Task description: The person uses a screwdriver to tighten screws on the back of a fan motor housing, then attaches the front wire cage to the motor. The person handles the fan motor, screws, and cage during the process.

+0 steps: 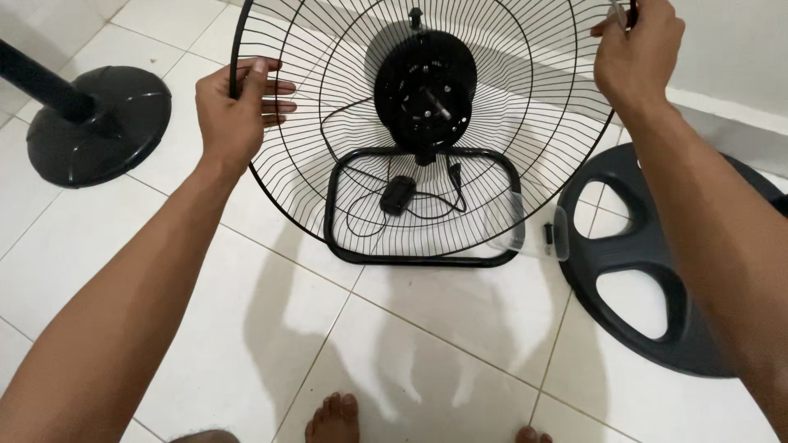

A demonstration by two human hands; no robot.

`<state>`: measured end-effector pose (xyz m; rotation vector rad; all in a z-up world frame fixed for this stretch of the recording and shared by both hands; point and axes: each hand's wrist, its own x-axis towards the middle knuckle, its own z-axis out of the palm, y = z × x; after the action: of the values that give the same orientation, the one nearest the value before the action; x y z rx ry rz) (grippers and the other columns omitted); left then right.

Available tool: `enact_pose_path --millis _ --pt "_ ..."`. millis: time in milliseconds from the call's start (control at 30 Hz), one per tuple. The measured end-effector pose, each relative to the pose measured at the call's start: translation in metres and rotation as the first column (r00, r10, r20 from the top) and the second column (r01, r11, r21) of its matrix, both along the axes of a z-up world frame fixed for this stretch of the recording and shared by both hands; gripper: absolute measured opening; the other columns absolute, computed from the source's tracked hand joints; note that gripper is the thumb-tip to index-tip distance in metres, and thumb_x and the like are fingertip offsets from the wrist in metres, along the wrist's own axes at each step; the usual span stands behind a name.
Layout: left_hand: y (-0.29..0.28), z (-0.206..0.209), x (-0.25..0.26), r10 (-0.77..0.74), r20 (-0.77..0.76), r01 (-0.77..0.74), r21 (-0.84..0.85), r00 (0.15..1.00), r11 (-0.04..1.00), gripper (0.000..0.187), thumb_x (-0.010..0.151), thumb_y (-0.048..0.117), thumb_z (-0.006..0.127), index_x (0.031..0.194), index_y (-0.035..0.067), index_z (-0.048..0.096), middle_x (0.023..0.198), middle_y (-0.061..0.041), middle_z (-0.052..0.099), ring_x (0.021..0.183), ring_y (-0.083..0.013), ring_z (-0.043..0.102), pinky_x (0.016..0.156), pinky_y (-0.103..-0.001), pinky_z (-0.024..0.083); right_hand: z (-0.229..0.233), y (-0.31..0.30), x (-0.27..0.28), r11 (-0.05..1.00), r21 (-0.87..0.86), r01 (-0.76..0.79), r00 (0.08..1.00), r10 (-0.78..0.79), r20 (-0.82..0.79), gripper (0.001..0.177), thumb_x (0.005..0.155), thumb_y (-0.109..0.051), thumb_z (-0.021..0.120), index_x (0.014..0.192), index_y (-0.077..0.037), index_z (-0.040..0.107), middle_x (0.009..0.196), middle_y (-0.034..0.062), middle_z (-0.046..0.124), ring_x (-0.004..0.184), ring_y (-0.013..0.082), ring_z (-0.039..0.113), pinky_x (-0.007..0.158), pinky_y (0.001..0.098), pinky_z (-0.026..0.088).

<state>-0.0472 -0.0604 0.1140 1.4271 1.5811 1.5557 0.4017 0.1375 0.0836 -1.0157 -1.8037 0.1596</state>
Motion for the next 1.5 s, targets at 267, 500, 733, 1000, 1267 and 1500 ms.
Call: enact_pose_path --millis 267,500,733,1000,1267,1500 --pt "-0.019 0.007 0.001 0.092 0.059 -0.096 0.077 0.994 0.992 0.032 0.111 0.027 0.056 0.116 -0.001 0.072 0.089 -0.013 0.077 0.069 -0.0163 0.077 0.057 -0.028 0.061 -0.026 -0.001 0.020 0.957 0.282 0.064 0.997 -0.070 0.010 0.028 0.107 -0.005 0.070 0.128 0.004 0.054 0.110 0.0191 0.071 0.099 0.0293 0.074 0.084 0.0390 0.058" --pt "-0.006 0.009 0.001 0.114 0.084 -0.121 0.079 0.990 0.989 0.033 0.108 0.028 0.057 0.114 0.000 0.074 0.088 -0.011 0.078 0.067 -0.0154 0.075 0.056 -0.027 0.061 -0.059 -0.020 0.034 0.808 -0.589 0.004 0.996 -0.053 -0.067 0.047 0.104 -0.013 0.065 0.142 0.006 0.045 0.101 0.0173 0.074 0.089 0.0217 0.072 0.073 0.0321 0.051" --pt "-0.003 -0.003 0.004 0.072 0.092 -0.080 0.087 0.993 0.993 0.031 0.108 0.026 0.059 0.113 -0.001 0.072 0.089 -0.012 0.078 0.069 -0.0159 0.076 0.056 -0.026 0.058 -0.063 -0.024 0.037 0.792 -0.611 -0.001 0.999 -0.020 -0.027 0.038 0.104 0.000 0.052 0.142 0.004 0.048 0.101 0.0201 0.074 0.094 0.0206 0.076 0.075 0.0265 0.056" --pt "0.005 0.002 0.001 0.076 0.089 -0.084 0.093 0.993 0.992 0.031 0.108 0.027 0.058 0.112 0.000 0.073 0.089 -0.011 0.078 0.068 -0.0157 0.076 0.056 -0.026 0.059 -0.063 -0.023 0.036 0.855 -0.518 -0.003 0.999 -0.021 -0.042 0.034 0.104 0.002 0.052 0.138 0.005 0.050 0.093 0.0176 0.073 0.090 0.0211 0.077 0.068 0.0284 0.055" --pt "0.007 0.010 -0.003 0.073 0.097 -0.083 0.103 0.993 0.991 0.031 0.108 0.027 0.059 0.113 0.001 0.074 0.089 -0.011 0.079 0.067 -0.0160 0.076 0.055 -0.027 0.059 -0.061 -0.014 0.031 0.874 -0.486 0.005 0.996 -0.048 -0.075 0.034 0.103 0.003 0.053 0.137 0.005 0.051 0.094 0.0175 0.073 0.089 0.0203 0.077 0.062 0.0286 0.054" --pt "0.004 0.008 -0.007 0.065 0.132 -0.078 0.098 0.989 0.992 0.031 0.108 0.027 0.059 0.112 0.000 0.073 0.089 -0.012 0.078 0.068 -0.0175 0.076 0.056 -0.028 0.060 -0.059 -0.016 0.031 0.905 -0.426 -0.026 0.997 -0.009 -0.081 0.031 0.105 0.003 0.053 0.135 0.008 0.052 0.097 0.0182 0.072 0.090 0.0216 0.078 0.066 0.0287 0.056"
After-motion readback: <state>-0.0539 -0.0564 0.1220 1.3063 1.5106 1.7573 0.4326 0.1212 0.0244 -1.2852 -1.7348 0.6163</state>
